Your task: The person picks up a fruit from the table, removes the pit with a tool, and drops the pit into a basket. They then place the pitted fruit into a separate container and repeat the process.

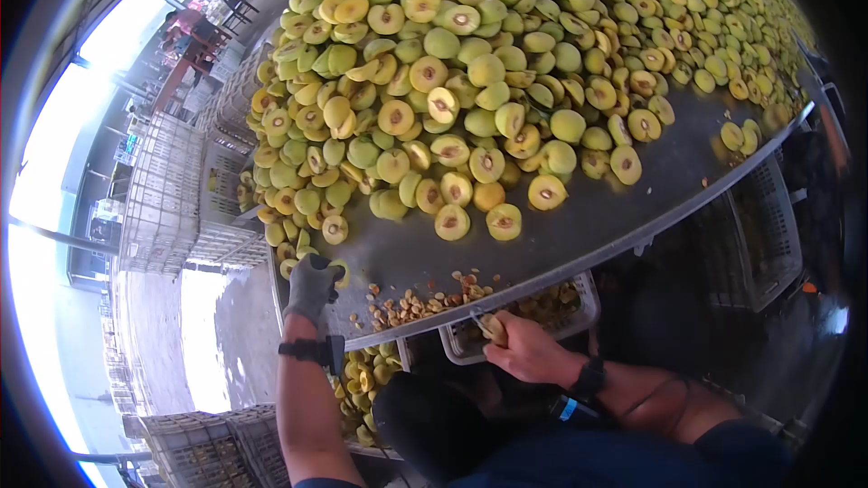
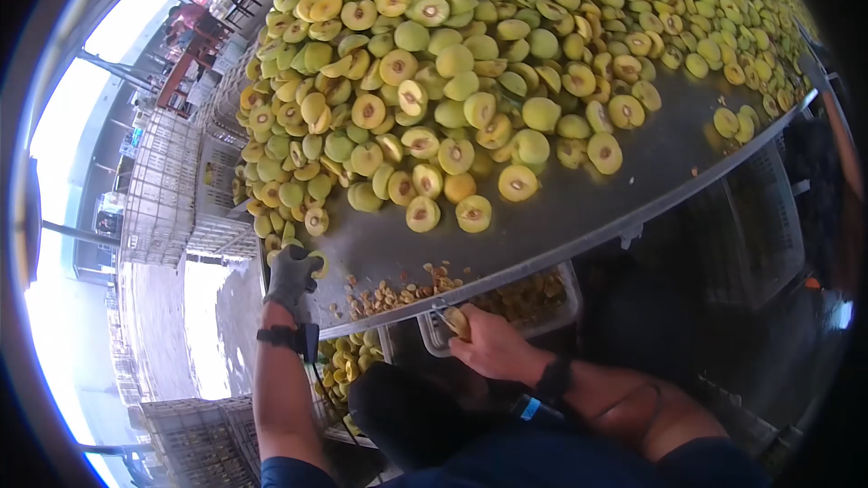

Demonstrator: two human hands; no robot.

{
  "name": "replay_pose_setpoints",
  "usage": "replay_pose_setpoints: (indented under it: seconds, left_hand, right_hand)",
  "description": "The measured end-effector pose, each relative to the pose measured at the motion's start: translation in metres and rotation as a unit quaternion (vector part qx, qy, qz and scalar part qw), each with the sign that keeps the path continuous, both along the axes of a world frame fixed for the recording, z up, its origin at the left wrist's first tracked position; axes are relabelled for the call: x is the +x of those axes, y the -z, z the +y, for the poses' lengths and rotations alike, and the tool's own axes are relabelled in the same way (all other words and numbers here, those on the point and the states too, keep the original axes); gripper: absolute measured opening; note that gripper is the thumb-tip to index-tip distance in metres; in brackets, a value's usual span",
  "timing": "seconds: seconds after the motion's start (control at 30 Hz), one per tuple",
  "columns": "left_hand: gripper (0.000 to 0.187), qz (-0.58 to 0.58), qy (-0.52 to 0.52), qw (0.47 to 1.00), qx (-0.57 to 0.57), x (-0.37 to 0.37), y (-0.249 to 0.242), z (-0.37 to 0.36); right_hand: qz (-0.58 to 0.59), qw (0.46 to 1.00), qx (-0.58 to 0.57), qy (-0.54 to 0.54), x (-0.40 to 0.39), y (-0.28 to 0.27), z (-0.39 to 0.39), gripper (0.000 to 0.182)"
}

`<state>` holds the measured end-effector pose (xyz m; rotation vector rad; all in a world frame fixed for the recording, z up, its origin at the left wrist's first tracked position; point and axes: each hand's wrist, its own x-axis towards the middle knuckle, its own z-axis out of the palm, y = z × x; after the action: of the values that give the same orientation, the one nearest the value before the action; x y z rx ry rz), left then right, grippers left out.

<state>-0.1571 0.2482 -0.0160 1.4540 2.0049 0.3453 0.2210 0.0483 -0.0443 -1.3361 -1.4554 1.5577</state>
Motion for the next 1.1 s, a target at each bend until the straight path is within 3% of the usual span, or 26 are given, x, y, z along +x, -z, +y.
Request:
replay_pose_setpoints:
  seconds: [0.03, 0.17, 0.27, 0.37, 0.47, 0.5, 0.63, 0.73, 0.83, 0.87, 0.93, 1.07, 1.1]
  left_hand:
    - [0.034, -0.107, -0.067, 0.992, -0.019, 0.016, -0.011, -0.016]
    - [0.04, -0.452, -0.034, 0.888, 0.083, 0.11, -0.055, -0.106]
    - [0.038, -0.521, -0.07, 0.848, 0.073, 0.157, -0.046, -0.151]
    - [0.032, -0.53, -0.115, 0.83, 0.131, 0.198, -0.032, -0.19]
    - [0.016, -0.414, -0.048, 0.878, 0.236, 0.22, -0.019, -0.216]
    - [0.014, -0.43, -0.076, 0.873, 0.218, 0.221, -0.016, -0.219]
    - [0.021, -0.44, -0.107, 0.853, 0.26, 0.239, -0.025, -0.234]
    - [0.025, -0.402, -0.1, 0.855, 0.312, 0.245, -0.018, -0.239]
    - [0.025, -0.345, -0.085, 0.864, 0.356, 0.253, -0.014, -0.247]
    - [0.026, -0.285, -0.084, 0.891, 0.343, 0.253, -0.015, -0.249]
    - [0.028, -0.314, -0.087, 0.876, 0.355, 0.255, -0.014, -0.25]
    - [0.02, -0.392, -0.098, 0.854, 0.328, 0.25, -0.006, -0.244]
    - [0.019, -0.263, -0.034, 0.881, 0.391, 0.245, -0.005, -0.24]
  right_hand:
    - [0.002, 1.0, 0.0, -0.003, -0.001, -0.006, -0.002, 0.03]
    - [0.087, 0.995, 0.034, -0.029, -0.003, -0.012, -0.01, 0.03]
    - [0.153, 0.987, 0.042, -0.027, 0.0, -0.027, -0.021, 0.029]
    - [0.171, 0.985, 0.018, -0.027, 0.008, -0.036, -0.029, 0.027]
    - [0.171, 0.985, 0.013, -0.023, 0.01, -0.02, -0.035, 0.027]
    - [0.175, 0.984, 0.023, -0.016, 0.011, -0.019, -0.037, 0.028]
    - [0.107, 0.991, 0.079, -0.012, 0.018, -0.025, -0.045, 0.026]
    - [0.196, 0.978, 0.001, -0.069, 0.017, -0.031, -0.046, 0.023]
    - [0.225, 0.972, 0.042, -0.046, 0.012, -0.023, -0.048, 0.022]
    - [0.25, 0.966, 0.019, -0.065, 0.009, -0.016, -0.049, 0.021]
    - [0.297, 0.949, -0.022, -0.101, 0.003, -0.01, -0.046, 0.018]
    - [0.207, 0.975, 0.041, -0.074, 0.002, -0.011, -0.042, 0.021]
    - [0.15, 0.985, 0.045, -0.072, 0.004, -0.009, -0.039, 0.021]
